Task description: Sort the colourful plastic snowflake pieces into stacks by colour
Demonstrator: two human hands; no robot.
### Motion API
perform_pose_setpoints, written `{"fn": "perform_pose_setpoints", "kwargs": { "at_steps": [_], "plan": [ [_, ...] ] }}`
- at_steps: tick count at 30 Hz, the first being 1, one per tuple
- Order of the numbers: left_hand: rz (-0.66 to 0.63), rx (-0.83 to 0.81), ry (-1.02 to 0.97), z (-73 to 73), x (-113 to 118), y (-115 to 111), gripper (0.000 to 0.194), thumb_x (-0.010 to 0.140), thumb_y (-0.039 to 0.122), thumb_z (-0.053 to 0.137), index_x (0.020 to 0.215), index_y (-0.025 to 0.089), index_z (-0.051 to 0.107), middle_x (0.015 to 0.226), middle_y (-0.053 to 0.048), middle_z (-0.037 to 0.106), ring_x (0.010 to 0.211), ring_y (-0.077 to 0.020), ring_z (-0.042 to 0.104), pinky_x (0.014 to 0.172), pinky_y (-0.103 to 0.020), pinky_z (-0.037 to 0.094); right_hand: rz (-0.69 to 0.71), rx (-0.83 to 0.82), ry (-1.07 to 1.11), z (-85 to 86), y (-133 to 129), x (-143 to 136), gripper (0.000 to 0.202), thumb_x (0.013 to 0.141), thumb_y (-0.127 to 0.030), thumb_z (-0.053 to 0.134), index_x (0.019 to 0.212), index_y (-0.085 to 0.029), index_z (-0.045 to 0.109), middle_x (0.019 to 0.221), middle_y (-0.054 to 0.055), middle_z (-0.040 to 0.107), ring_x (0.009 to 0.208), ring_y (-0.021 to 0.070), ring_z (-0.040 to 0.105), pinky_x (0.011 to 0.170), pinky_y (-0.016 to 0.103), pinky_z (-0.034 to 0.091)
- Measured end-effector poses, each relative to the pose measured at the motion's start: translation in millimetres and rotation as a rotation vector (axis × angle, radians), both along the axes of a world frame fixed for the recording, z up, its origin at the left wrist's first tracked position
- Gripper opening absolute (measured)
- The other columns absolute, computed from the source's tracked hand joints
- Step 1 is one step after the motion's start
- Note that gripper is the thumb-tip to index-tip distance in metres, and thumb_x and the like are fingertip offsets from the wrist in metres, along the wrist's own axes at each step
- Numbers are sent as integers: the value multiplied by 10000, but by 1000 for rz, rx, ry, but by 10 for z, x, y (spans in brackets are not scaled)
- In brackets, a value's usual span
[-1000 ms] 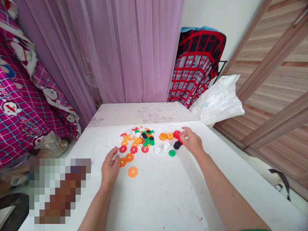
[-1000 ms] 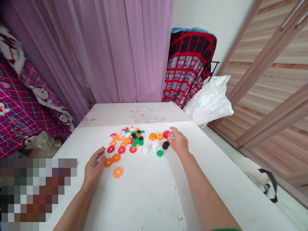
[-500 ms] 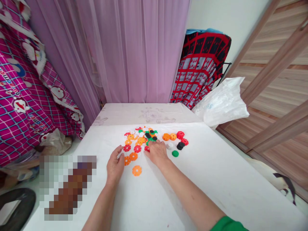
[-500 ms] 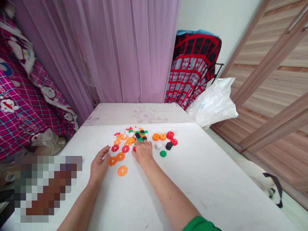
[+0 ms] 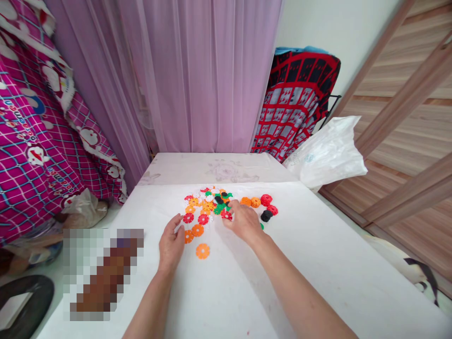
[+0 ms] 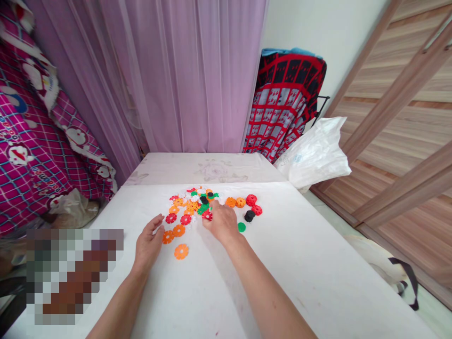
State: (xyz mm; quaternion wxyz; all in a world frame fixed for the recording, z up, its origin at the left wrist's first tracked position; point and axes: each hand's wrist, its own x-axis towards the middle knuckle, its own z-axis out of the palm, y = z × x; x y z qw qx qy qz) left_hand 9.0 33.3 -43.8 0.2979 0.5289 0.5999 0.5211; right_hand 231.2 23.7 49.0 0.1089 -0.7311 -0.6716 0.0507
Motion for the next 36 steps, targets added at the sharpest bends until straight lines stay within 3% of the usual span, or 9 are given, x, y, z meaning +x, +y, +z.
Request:
{"fn": "perform_pose_setpoints", "kwargs": {
  "at_steps": [3,7,11,18,25,30,34,36],
  "plan": [
    [4,-6,-6,-3,0,-4,330,820,275,518,1126,235,635,1277,-64,642,1166,-201,604,966,-348,510,-131,120,121,50,-59,552,360,776,-373,623,1097,-242,526,1025,19,724,918,197,657,741,288,434],
    [1,-18,24,-37,-19,10,344,819,292,521,1142,237,627,1301,-68,628,1200,-213,580,1012,-383,478,-412,196,85,-28,-70,1411,408,758,-453,613,1094,-246,508,1030,25,727,910,219,659,677,300,431],
    [1,1,28,-68,-39,30,334,820,297,515,1128,244,632,1292,-60,634,1201,-206,578,1053,-395,441,-384,83,43,-241,-31,1853,398,755,-446,611,1086,-249,508,1009,9,734,881,211,668,683,303,441],
    [19,-24,28,-27,-40,30,330,811,287,517,1114,241,638,1280,-55,643,1174,-199,601,1043,-377,456,-285,55,-12,-437,75,1848,407,732,-374,635,1107,-256,528,989,11,739,884,212,667,718,301,453],
    [13,-47,29,27,-38,11,324,804,280,523,1103,237,640,1277,-59,644,1174,-205,599,1042,-381,457,-262,-21,-28,-416,143,1814,410,746,-362,653,1123,-251,536,1014,13,732,945,220,658,728,301,448],
    [20,-56,4,6,-35,15,360,802,279,526,1142,218,627,1286,-78,634,1193,-216,583,1057,-408,442,-294,6,8,-295,47,1834,303,781,-352,619,1065,-257,571,1045,7,719,904,204,655,701,288,432],
    [16,-30,-24,-28,-30,24,346,807,257,514,1129,213,630,1293,-76,629,1198,-207,576,1079,-410,421,-309,159,47,-172,-146,1505,135,840,-297,511,904,-262,626,946,7,715,849,189,640,681,280,418],
    [12,-16,-43,-50,-28,29,338,813,254,507,1125,213,629,1294,-75,628,1193,-204,576,1070,-413,431,-165,217,129,-174,-265,1122,138,843,-273,495,862,-261,632,891,1,706,815,174,630,704,275,428]
  ]
}}
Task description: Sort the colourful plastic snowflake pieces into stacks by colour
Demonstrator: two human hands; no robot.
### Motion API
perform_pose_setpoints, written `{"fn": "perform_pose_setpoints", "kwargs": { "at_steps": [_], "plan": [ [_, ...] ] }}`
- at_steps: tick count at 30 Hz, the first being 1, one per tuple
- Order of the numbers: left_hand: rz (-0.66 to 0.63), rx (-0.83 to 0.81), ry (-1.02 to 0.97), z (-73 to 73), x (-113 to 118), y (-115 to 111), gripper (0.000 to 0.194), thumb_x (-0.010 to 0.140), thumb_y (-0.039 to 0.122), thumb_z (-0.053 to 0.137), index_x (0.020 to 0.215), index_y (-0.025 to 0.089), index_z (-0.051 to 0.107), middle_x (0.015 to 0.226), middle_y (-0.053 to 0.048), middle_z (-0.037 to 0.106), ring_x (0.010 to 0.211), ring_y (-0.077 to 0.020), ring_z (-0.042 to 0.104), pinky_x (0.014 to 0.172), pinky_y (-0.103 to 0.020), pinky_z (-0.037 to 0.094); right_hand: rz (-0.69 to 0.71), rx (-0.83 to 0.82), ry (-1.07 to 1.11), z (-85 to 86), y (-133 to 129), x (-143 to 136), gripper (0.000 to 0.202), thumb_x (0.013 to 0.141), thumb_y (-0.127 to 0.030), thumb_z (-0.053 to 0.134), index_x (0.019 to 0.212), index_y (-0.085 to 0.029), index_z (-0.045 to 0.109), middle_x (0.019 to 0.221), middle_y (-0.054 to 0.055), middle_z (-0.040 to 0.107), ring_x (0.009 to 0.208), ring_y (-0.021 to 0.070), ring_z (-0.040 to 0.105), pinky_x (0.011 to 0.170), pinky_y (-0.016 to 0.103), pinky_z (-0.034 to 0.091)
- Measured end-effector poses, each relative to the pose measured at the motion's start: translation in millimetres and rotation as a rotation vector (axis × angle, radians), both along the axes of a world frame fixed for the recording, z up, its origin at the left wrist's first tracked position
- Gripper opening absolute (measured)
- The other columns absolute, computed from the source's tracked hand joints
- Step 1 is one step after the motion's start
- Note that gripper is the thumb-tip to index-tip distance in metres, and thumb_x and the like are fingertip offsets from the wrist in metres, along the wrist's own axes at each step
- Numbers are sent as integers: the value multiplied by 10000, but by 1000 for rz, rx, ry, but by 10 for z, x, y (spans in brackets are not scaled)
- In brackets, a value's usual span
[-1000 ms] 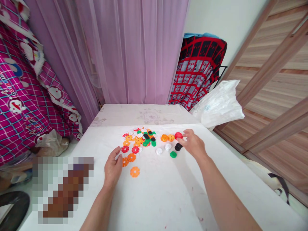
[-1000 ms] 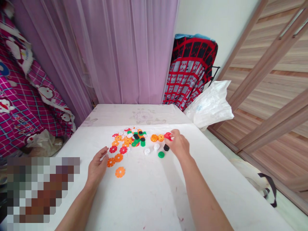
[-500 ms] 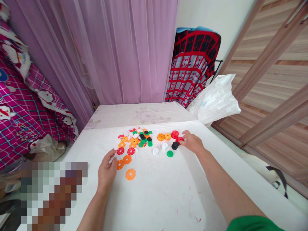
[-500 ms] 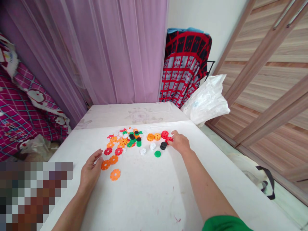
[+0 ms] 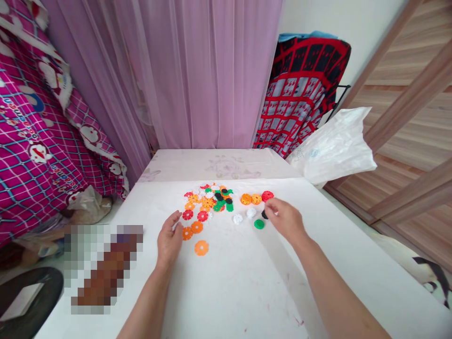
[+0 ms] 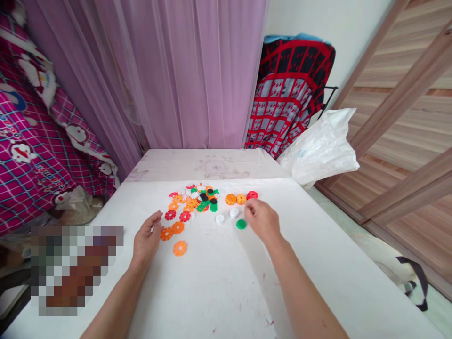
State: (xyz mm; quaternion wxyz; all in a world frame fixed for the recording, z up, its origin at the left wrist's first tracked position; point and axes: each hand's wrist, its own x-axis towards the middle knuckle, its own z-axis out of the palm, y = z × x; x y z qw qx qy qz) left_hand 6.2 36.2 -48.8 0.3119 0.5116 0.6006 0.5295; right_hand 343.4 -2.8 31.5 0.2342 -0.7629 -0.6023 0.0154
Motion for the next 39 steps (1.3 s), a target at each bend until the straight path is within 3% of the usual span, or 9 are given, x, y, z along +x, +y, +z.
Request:
{"fn": "perform_pose_setpoints", "kwargs": {
  "at_steps": [3,7,10,17,22,28,31,34,39],
  "plan": [
    [-3,26,-11,-40,-4,11,322,823,253,499,1114,215,630,1275,-69,637,1179,-198,584,1065,-421,437,396,-35,132,-113,-165,-695,109,818,-220,529,843,-244,633,888,-5,700,827,156,624,766,264,443],
    [-15,53,-16,-85,-15,29,337,827,237,485,1133,217,624,1285,-65,629,1187,-192,580,1063,-415,440,604,-74,205,-326,-263,-1376,190,749,-229,660,937,-237,627,992,11,691,938,172,609,843,285,443],
    [-16,52,-11,-85,-11,34,345,824,236,486,1139,209,622,1276,-76,633,1198,-200,574,1060,-417,441,662,-78,180,-419,-245,-1572,257,721,-239,700,963,-230,612,1008,16,683,978,192,585,869,306,442],
    [2,55,-5,18,26,-9,329,810,255,511,1114,212,632,1233,-77,661,1148,-200,611,1007,-383,484,622,-86,63,-486,-199,-1642,273,724,-211,660,991,-212,602,948,35,683,911,203,585,832,317,438],
    [-8,24,3,42,16,-16,352,808,264,511,1134,207,629,1273,-89,640,1166,-211,600,1006,-389,481,505,13,126,-429,-127,-1408,317,709,-246,666,1013,-223,577,961,29,686,899,195,601,811,307,443],
    [9,-6,7,26,14,-9,347,798,276,523,1121,222,639,1278,-78,640,1173,-220,595,1017,-406,470,139,129,178,-136,313,-477,332,728,-303,655,1034,-235,547,1008,21,687,873,178,626,781,304,459],
    [8,-4,3,7,8,-5,349,793,282,531,1120,230,641,1280,-72,639,1182,-219,589,1036,-408,453,-16,70,107,-68,550,-52,391,733,-334,662,1089,-237,530,1007,26,703,914,196,636,776,313,455],
    [-2,-10,8,-24,-8,4,361,794,293,535,1136,231,635,1295,-72,630,1190,-220,583,1050,-413,439,-38,-5,22,-93,685,168,404,742,-343,660,1110,-239,527,1010,18,711,897,194,643,745,305,446],
    [0,-15,8,-55,-25,8,362,796,309,543,1138,232,633,1296,-69,630,1199,-221,574,1069,-418,419,1,-66,-82,-176,727,225,399,759,-332,640,1129,-239,525,1003,10,714,920,195,636,730,292,432]
  ]
}}
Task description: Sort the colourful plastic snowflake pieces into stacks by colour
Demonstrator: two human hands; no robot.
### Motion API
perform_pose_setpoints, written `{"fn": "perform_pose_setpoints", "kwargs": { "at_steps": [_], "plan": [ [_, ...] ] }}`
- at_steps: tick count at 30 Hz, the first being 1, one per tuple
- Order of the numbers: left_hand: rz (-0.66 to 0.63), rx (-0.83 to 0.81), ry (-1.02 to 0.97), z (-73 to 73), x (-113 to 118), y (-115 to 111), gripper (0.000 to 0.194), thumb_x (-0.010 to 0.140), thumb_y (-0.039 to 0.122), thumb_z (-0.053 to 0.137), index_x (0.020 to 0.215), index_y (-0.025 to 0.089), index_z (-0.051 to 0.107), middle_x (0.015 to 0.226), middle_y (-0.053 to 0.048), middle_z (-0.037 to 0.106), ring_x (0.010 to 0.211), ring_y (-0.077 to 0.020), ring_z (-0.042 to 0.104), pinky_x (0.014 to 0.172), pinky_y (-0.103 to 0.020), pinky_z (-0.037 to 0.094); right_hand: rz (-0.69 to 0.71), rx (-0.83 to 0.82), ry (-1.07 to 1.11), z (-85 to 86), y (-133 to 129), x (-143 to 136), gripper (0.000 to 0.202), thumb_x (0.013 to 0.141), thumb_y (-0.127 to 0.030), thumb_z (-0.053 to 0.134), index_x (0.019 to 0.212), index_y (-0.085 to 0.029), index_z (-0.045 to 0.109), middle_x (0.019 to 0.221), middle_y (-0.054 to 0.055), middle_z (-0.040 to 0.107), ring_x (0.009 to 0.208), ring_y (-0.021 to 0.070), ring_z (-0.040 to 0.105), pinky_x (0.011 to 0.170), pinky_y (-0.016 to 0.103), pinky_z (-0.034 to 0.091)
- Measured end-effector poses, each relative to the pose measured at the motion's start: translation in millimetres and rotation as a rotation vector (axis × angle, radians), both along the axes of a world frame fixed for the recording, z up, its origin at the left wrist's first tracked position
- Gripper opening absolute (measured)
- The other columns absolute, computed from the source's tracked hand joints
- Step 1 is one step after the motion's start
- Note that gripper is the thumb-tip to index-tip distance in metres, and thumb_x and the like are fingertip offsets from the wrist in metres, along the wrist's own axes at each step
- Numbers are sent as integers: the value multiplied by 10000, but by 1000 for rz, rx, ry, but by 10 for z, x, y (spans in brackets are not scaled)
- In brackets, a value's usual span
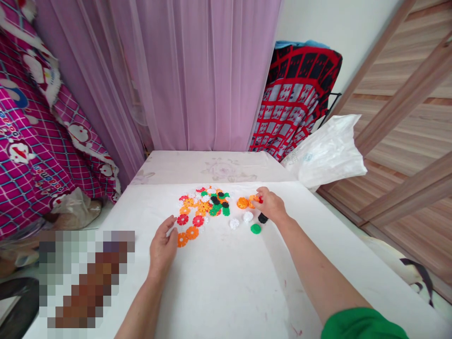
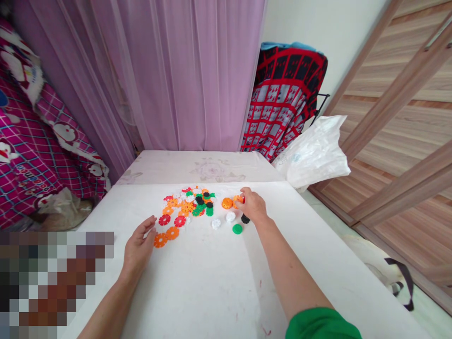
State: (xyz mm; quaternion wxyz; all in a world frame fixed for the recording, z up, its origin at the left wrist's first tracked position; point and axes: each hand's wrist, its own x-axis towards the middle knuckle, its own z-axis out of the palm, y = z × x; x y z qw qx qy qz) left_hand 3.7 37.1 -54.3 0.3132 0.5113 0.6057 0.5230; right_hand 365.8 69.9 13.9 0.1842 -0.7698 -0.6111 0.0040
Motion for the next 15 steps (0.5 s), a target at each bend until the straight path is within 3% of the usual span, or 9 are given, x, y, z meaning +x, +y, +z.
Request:
{"fn": "perform_pose_setpoints", "kwargs": {
  "at_steps": [9,15],
  "plan": [
    [-2,-1,17,41,3,-17,370,793,307,544,1144,223,628,1296,-75,631,1191,-218,585,1060,-402,433,1,-79,-56,4,11,-21,410,782,-325,620,1171,-226,536,1060,20,707,968,209,609,768,299,424],
    [5,13,0,8,-9,-6,353,795,293,544,1132,233,630,1287,-71,635,1165,-216,601,1039,-410,460,-9,-32,-75,31,-37,-12,336,796,-299,597,1125,-227,594,1040,51,699,971,219,606,772,307,429]
  ]
}}
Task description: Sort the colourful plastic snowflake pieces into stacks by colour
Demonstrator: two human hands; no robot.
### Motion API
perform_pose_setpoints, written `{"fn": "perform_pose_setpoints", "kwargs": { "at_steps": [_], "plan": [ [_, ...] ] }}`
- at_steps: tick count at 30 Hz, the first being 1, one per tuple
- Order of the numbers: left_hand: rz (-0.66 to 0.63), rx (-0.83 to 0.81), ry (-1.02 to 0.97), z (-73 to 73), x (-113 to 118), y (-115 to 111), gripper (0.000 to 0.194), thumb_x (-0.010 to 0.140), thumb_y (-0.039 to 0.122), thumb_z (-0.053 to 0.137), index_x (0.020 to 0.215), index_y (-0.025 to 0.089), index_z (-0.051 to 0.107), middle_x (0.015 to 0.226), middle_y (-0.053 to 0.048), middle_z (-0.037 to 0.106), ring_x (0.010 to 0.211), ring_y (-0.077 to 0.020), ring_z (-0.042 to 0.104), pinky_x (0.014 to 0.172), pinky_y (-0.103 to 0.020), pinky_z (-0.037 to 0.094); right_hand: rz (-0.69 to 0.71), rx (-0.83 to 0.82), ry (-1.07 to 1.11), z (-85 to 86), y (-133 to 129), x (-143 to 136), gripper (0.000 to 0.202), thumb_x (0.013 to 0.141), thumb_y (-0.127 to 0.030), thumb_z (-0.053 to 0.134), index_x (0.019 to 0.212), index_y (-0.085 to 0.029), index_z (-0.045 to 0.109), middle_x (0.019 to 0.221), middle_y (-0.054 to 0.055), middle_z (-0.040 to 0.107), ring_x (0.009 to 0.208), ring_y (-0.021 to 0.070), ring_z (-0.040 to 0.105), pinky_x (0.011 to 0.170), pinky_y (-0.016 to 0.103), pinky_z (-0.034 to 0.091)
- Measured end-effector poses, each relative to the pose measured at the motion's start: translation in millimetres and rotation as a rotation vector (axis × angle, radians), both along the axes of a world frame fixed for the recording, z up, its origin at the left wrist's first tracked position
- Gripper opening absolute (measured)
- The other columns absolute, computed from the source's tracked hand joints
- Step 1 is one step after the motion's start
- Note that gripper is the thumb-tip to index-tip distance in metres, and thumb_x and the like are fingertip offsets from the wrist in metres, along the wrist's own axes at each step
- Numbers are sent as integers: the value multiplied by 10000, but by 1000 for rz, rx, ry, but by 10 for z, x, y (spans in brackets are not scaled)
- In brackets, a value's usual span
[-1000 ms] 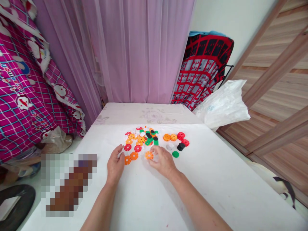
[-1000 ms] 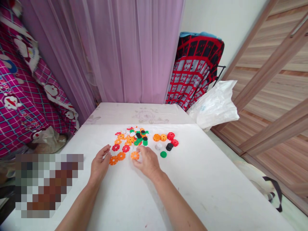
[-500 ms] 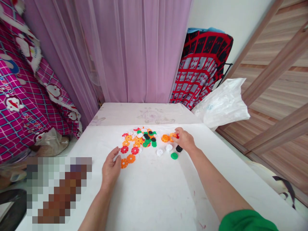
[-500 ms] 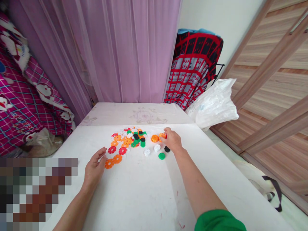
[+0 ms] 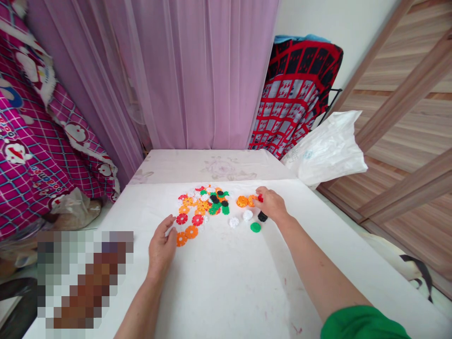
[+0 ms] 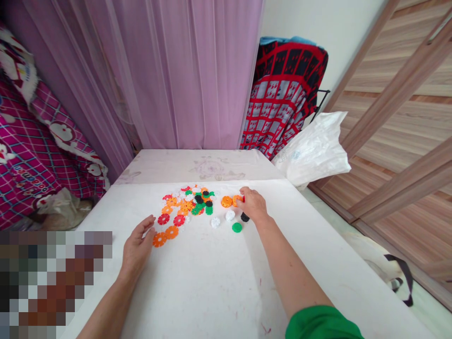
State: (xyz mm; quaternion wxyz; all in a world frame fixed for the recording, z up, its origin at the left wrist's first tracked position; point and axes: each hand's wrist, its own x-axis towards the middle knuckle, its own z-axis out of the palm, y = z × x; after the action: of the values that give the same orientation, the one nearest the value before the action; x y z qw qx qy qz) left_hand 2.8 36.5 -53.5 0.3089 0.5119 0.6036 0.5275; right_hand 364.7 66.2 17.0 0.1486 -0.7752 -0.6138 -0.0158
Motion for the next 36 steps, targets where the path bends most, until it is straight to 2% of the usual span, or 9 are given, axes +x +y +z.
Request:
{"fn": "perform_pose_setpoints", "kwargs": {
  "at_steps": [3,6,9,12,15,18,25,29,36],
  "plan": [
    [4,19,-75,-8,15,8,331,804,281,525,1113,230,632,1309,-71,617,1177,-213,593,994,-402,504,-4,55,-20,83,-60,-50,207,809,-226,551,990,-242,650,976,51,697,940,209,607,744,297,427],
    [27,13,-174,19,44,9,314,822,268,487,1095,213,631,1339,-78,589,1195,-218,580,906,-379,563,62,67,21,172,-128,-259,179,810,-165,522,880,-254,661,959,22,705,893,186,613,723,281,425],
    [34,9,-226,63,63,4,311,830,251,466,1089,207,632,1319,-81,597,1191,-218,580,877,-374,580,242,49,102,189,-220,-661,175,823,-159,523,873,-254,661,948,1,712,832,165,618,731,271,428],
    [29,2,-265,99,61,-2,315,834,238,459,1094,204,633,1276,-86,620,1192,-217,577,882,-381,579,452,6,173,106,-334,-1162,164,828,-163,538,891,-246,665,954,0,713,849,159,623,760,267,435],
    [34,2,-310,116,53,-7,312,835,239,466,1096,198,632,1280,-92,617,1190,-217,577,887,-392,576,639,9,192,-14,-412,-1586,183,809,-156,580,953,-238,656,1038,4,706,968,170,603,853,287,426],
    [27,11,-335,114,54,-7,310,825,236,483,1094,201,633,1294,-91,610,1177,-218,584,882,-395,578,781,30,164,-83,-412,-1817,220,795,-188,631,1008,-239,642,1124,11,685,1090,193,543,941,321,384],
    [24,0,-314,58,78,15,330,817,217,479,1113,198,623,1313,-91,601,1178,-213,590,872,-366,577,732,-88,80,-73,-330,-1924,190,780,-208,645,969,-227,649,1043,37,687,1060,217,520,880,348,358],
    [6,18,-253,-6,51,39,349,807,218,500,1134,208,622,1292,-77,620,1192,-203,584,959,-383,533,727,-71,67,-82,-327,-1939,232,758,-235,671,987,-225,637,991,45,686,1025,221,528,879,350,350],
    [21,38,-190,-34,40,48,348,799,232,516,1128,214,628,1261,-76,641,1175,-200,596,1034,-419,472,569,7,279,-92,-274,-1548,323,728,-207,689,1032,-207,579,1007,25,691,988,199,579,892,340,368]
  ]
}}
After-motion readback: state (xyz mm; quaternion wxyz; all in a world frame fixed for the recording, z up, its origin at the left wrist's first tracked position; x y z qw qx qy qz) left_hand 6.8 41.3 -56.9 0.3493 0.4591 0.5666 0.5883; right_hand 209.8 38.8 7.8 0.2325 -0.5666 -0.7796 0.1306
